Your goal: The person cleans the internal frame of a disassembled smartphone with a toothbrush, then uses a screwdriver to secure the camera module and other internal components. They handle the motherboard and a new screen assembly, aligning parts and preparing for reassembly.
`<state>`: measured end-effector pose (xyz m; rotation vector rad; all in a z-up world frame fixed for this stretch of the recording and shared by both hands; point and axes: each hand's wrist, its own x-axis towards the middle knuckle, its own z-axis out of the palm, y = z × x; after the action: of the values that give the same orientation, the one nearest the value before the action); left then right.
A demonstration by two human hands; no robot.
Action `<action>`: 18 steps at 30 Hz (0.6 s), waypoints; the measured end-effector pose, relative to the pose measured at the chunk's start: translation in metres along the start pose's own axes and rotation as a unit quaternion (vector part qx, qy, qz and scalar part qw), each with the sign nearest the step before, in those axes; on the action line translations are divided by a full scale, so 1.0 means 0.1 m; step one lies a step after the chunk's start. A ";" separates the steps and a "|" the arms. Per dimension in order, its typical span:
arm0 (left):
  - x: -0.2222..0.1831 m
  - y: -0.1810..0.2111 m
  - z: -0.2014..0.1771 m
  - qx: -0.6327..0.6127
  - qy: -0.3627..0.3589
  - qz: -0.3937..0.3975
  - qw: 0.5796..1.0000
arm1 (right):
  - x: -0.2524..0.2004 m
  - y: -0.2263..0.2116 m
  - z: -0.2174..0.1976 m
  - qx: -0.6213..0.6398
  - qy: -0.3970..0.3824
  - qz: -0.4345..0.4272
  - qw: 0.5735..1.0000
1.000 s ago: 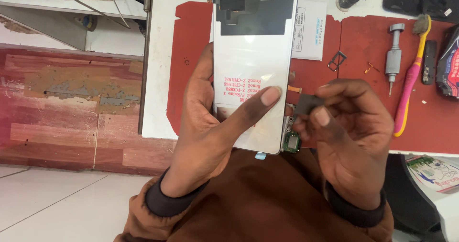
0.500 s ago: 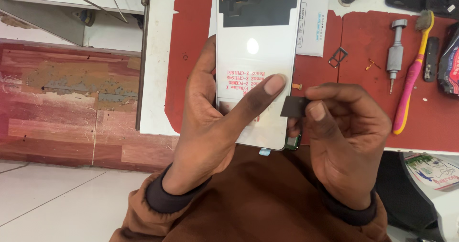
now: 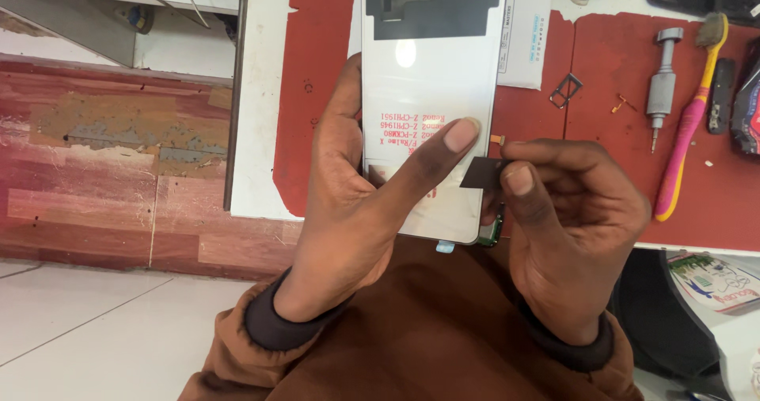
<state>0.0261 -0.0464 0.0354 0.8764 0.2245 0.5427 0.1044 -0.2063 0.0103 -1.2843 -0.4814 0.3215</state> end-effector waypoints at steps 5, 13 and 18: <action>-0.02 -0.01 0.01 -0.014 -0.005 0.003 1.000 | 0.00 0.02 0.00 -0.018 0.012 -0.011 1.000; -0.01 -0.01 0.01 -0.009 0.002 0.005 1.000 | -0.01 0.03 0.00 -0.014 0.004 -0.012 1.000; 0.00 0.02 0.03 -0.010 0.005 -0.002 1.000 | 0.00 0.03 0.00 -0.017 0.004 -0.005 1.000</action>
<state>0.0263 -0.0474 0.0384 0.8541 0.2302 0.5445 0.1045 -0.2049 0.0072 -1.3148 -0.4876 0.3009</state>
